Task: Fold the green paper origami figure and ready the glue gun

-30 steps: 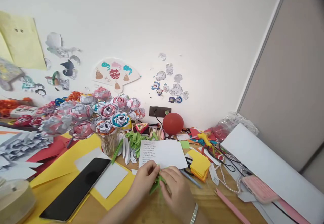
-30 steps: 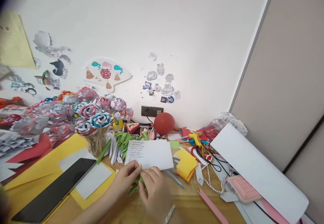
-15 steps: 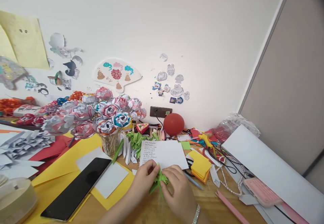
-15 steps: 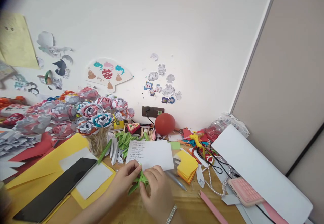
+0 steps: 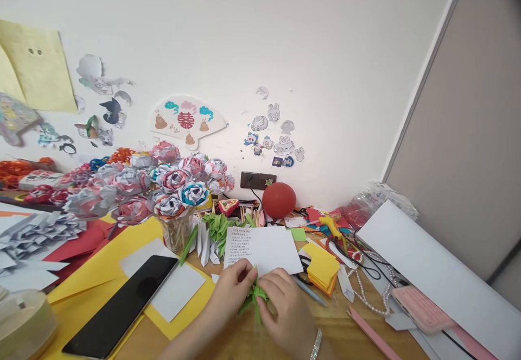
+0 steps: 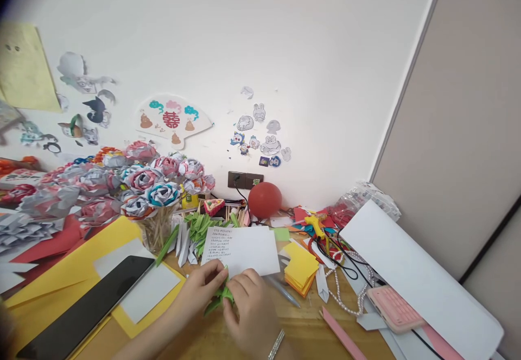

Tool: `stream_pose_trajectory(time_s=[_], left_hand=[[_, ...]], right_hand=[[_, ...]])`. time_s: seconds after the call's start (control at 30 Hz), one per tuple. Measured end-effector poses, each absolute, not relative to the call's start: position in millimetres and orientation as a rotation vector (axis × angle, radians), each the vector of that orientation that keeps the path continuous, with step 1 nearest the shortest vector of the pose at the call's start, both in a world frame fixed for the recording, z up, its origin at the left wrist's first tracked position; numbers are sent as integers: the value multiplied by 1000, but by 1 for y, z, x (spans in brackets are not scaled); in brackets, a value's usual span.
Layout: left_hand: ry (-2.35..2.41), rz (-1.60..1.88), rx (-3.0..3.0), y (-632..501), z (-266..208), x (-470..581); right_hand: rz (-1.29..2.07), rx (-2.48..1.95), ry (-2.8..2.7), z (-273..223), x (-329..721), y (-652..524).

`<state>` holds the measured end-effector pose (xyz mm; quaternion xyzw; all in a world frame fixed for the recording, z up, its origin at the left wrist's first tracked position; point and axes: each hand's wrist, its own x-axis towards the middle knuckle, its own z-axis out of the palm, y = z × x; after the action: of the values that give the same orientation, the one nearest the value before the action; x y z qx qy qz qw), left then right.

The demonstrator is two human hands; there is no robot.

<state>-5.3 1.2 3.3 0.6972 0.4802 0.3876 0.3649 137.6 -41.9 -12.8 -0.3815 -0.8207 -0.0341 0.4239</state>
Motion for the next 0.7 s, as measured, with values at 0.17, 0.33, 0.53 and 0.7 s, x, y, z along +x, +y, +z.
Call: stream_pose_trajectory(time_s=[0.17,0.33,0.53,0.7], left_hand=[[1248,986,1821,1,8,-7],[1239,973,1841,-2,11,-6],[1261,970,1850,-3,10,-6],[1261,953,1860,-3,10,-7]], right_hand=[[-67,-935,-2065,-12,137,-42],[-42,-957,-2113,-10,138,-44],[-10,-990,-2154,-12,138,-43],[-17,-1022,-2162,-12,137,-44]])
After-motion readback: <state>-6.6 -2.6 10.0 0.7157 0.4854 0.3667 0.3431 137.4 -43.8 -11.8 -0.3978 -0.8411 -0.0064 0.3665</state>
